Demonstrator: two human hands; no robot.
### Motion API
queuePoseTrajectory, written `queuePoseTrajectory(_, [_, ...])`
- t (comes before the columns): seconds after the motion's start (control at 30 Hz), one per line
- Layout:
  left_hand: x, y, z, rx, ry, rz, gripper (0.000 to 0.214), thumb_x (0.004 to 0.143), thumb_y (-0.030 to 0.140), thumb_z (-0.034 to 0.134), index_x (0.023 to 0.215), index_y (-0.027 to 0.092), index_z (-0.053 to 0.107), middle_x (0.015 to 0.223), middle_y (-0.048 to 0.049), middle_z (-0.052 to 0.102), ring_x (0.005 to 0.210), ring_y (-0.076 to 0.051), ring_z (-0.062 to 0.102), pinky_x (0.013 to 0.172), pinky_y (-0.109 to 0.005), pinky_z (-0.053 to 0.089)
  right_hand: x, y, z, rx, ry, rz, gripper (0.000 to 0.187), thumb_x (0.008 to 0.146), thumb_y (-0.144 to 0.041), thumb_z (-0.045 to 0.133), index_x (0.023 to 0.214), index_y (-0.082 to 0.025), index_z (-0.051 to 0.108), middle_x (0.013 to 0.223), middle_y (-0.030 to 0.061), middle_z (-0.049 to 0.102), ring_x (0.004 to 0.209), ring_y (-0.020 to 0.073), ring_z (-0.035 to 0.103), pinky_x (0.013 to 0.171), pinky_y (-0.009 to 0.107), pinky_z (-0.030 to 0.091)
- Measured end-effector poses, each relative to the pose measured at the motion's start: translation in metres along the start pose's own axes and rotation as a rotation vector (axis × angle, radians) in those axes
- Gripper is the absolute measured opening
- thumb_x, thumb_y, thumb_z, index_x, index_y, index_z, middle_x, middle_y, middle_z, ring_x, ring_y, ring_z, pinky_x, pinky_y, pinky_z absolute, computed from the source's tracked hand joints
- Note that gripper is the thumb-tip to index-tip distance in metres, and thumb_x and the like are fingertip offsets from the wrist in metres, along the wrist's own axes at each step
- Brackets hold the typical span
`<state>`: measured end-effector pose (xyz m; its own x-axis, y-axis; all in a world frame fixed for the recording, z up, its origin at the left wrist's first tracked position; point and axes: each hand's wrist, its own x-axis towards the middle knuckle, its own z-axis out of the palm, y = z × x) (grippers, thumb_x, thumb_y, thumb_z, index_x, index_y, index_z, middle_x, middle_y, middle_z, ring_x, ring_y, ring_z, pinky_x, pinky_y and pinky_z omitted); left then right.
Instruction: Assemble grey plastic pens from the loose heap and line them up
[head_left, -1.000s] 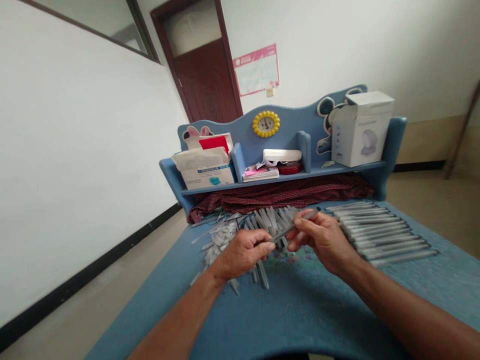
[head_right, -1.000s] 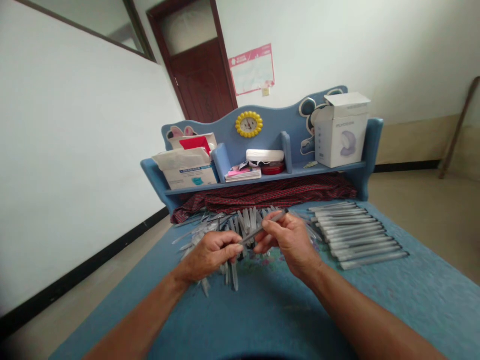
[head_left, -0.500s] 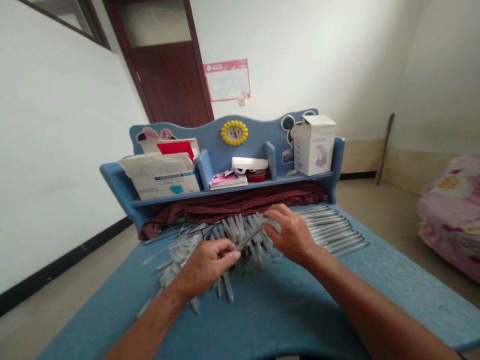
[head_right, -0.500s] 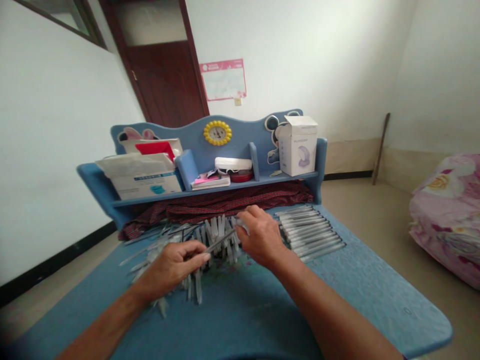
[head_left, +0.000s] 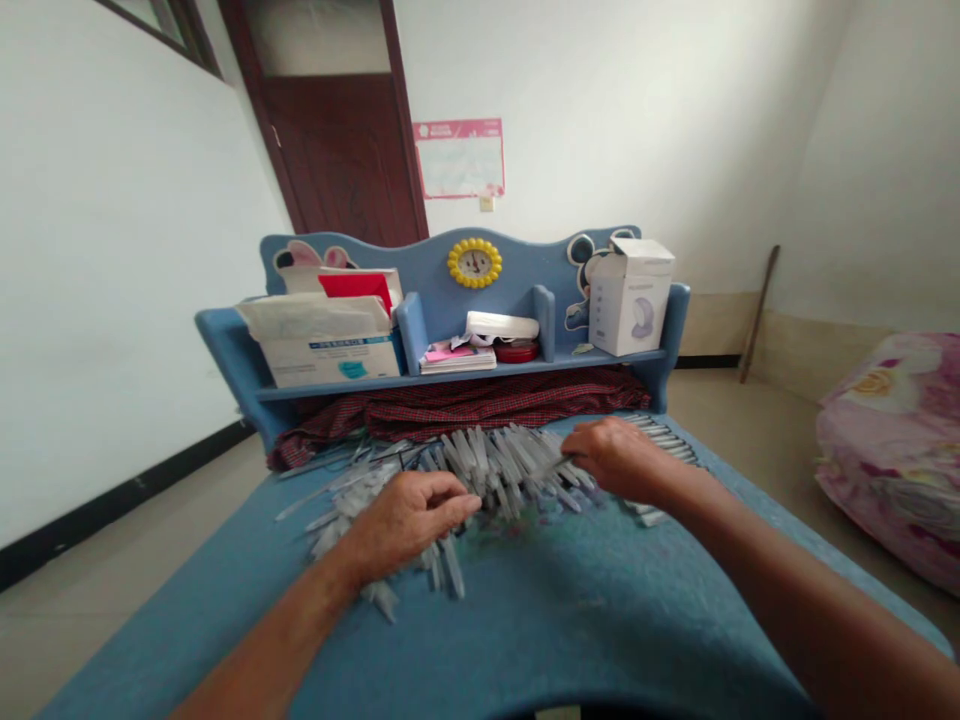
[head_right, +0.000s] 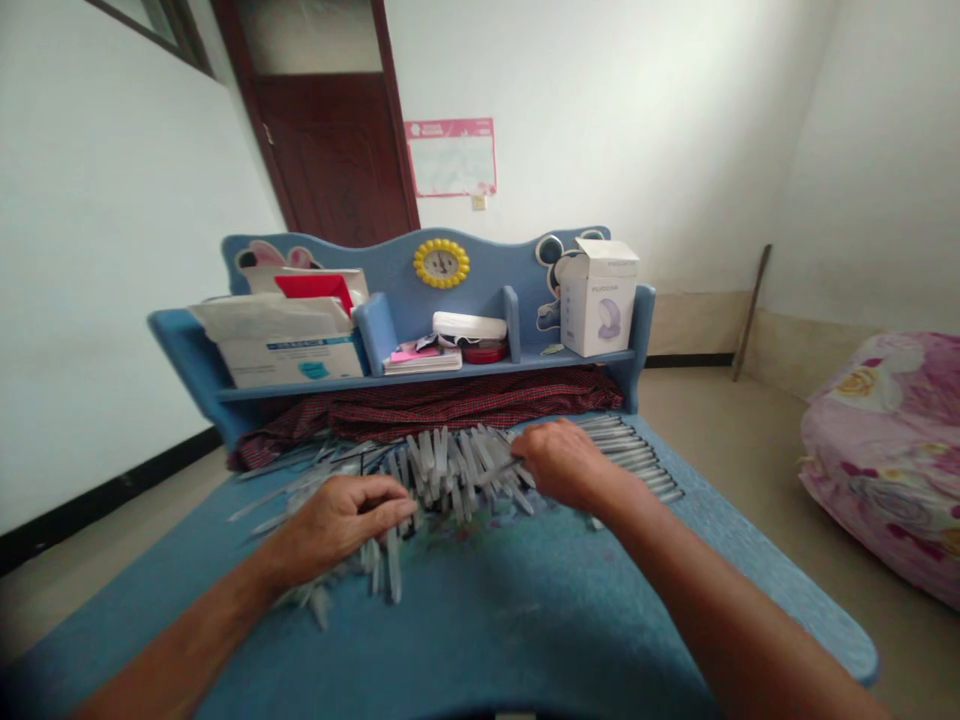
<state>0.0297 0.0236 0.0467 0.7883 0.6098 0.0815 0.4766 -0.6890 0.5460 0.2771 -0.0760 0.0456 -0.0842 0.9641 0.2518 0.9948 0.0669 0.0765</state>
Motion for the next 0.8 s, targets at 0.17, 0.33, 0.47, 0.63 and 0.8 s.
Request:
queuePoseTrajectory(0.17, [0.001, -0.007, -0.008, 0.102, 0.091, 0.0, 0.036, 0.077, 0.046, 0.045, 0.072, 0.016, 0.065, 0.061, 0.0012, 0.06, 0.06, -0.012, 0.054, 0.056, -0.019, 0.037, -0.031, 0.06, 0.009, -0.082, -0.165, 0.245, 0.023, 0.079, -0.02, 0.043, 0.087, -0.024, 0.065, 0.091, 0.0034, 0.066, 0.084, 0.0177, 0.06, 0.066, 0.024, 0.036])
queuePoseTrajectory(0.33, [0.001, -0.01, -0.02, 0.201, 0.146, -0.042, 0.035, 0.076, 0.044, 0.045, 0.073, 0.016, 0.066, 0.063, 0.0013, 0.061, 0.061, -0.012, 0.055, 0.056, -0.019, 0.036, -0.054, 0.085, 0.025, -0.114, -0.211, 0.292, 0.025, 0.077, -0.017, 0.044, 0.088, -0.023, 0.066, 0.095, 0.0058, 0.065, 0.087, 0.0207, 0.061, 0.071, 0.028, 0.04])
queuePoseTrajectory(0.47, [0.002, -0.021, -0.03, 0.256, 0.195, -0.067, 0.034, 0.075, 0.043, 0.044, 0.069, 0.016, 0.064, 0.058, 0.0014, 0.06, 0.06, -0.012, 0.054, 0.054, -0.019, 0.034, -0.056, 0.084, 0.029, -0.122, -0.214, 0.294, 0.026, 0.078, -0.018, 0.044, 0.092, -0.023, 0.065, 0.098, 0.0073, 0.064, 0.088, 0.0224, 0.061, 0.073, 0.03, 0.041])
queuePoseTrajectory(0.63, [-0.001, -0.036, -0.038, 0.321, 0.229, -0.117, 0.033, 0.075, 0.041, 0.045, 0.066, 0.015, 0.063, 0.056, 0.0004, 0.058, 0.057, -0.012, 0.052, 0.052, -0.02, 0.032, -0.062, 0.083, 0.042, -0.11, -0.237, 0.267, 0.03, 0.078, -0.013, 0.041, 0.091, -0.019, 0.066, 0.096, 0.0119, 0.065, 0.087, 0.0228, 0.062, 0.073, 0.032, 0.041])
queuePoseTrajectory(0.8, [-0.011, -0.046, -0.047, 0.334, 0.219, -0.186, 0.031, 0.074, 0.038, 0.048, 0.063, 0.013, 0.062, 0.057, -0.0012, 0.059, 0.058, -0.012, 0.052, 0.052, -0.02, 0.03, -0.075, 0.098, 0.068, 0.066, -0.003, 0.222, 0.026, 0.072, -0.018, 0.046, 0.081, -0.021, 0.07, 0.093, 0.0173, 0.066, 0.077, 0.0151, 0.064, 0.068, 0.03, 0.039])
